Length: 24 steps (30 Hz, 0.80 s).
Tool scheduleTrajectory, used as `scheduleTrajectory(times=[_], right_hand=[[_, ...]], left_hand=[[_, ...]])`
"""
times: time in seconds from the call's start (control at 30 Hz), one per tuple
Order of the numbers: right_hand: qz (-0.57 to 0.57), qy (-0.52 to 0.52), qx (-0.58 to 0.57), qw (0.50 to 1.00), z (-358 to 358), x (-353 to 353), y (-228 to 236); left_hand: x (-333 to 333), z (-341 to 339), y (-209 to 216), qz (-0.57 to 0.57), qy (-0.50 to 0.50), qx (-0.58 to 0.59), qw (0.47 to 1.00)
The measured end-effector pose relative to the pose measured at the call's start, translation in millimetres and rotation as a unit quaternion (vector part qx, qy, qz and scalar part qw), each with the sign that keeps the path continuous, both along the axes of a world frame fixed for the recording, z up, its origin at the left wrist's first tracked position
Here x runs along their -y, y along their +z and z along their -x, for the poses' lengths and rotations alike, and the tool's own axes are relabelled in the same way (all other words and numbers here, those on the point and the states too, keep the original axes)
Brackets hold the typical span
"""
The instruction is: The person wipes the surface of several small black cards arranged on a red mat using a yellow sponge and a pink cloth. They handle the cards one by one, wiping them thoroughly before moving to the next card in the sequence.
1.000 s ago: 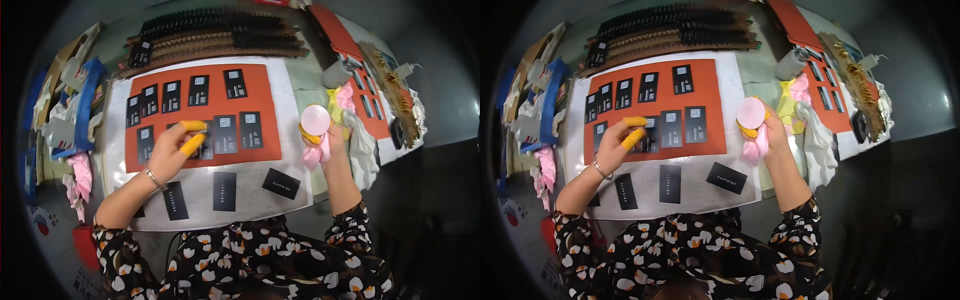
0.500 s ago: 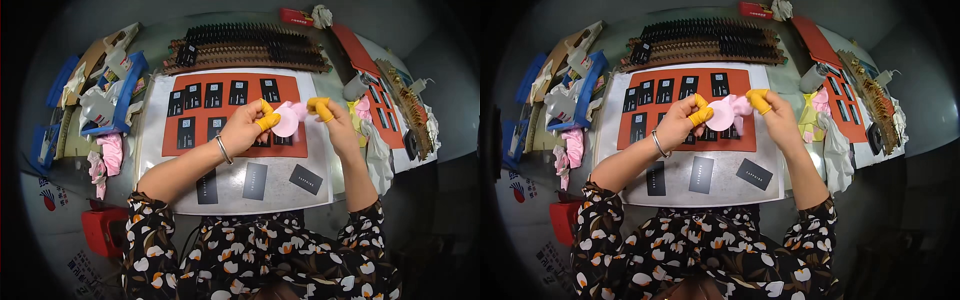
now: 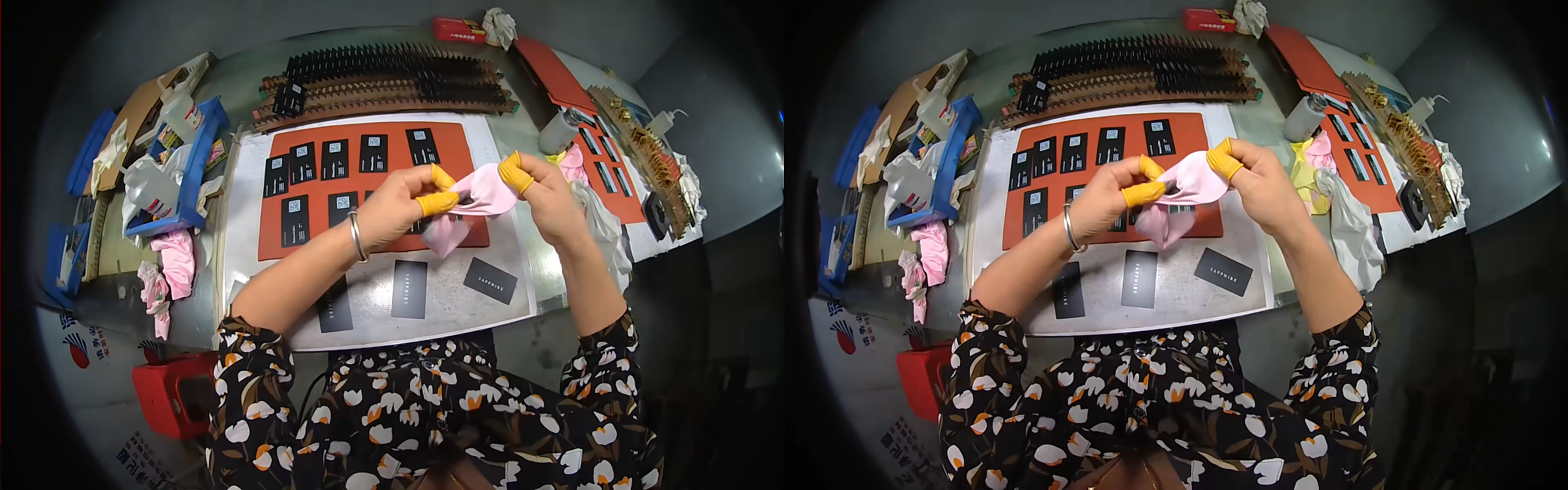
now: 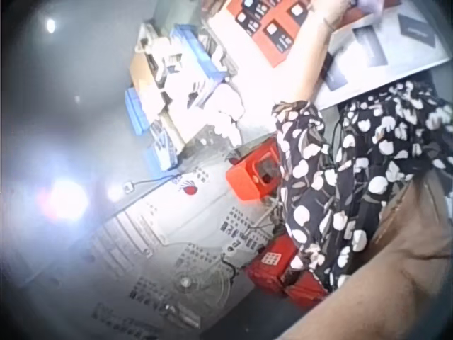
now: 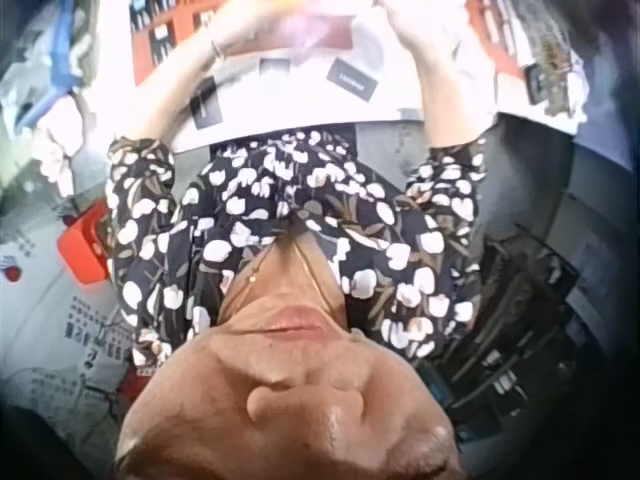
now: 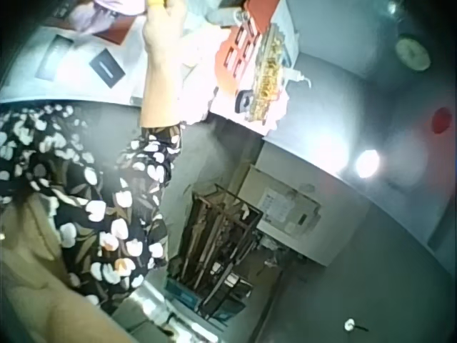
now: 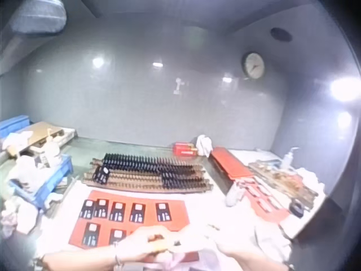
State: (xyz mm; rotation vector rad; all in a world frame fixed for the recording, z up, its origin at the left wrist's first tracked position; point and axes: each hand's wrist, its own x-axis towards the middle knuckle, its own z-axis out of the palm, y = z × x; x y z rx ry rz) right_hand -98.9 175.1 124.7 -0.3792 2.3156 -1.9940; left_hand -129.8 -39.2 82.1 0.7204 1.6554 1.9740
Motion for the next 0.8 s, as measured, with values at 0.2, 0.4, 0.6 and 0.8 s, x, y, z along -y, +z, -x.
scheduleTrajectory(times=[0.2,0.4,0.6,0.8], right_hand=[[-0.023,0.022,-0.003,0.999,1,6,0],[-0.009,0.044,0.046,0.998,8,16,-7],[-0.052,0.048,0.098,0.993,5,20,-7],[0.1,-0.001,0.091,0.991,1,16,-26]], left_hand=[[11,6,6,-0.111,-0.053,0.089,0.988],[19,9,10,-0.017,-0.049,0.164,0.985],[18,11,-3,0.032,-0.024,0.128,0.991],[23,21,-4,0.154,0.225,-0.064,0.96]])
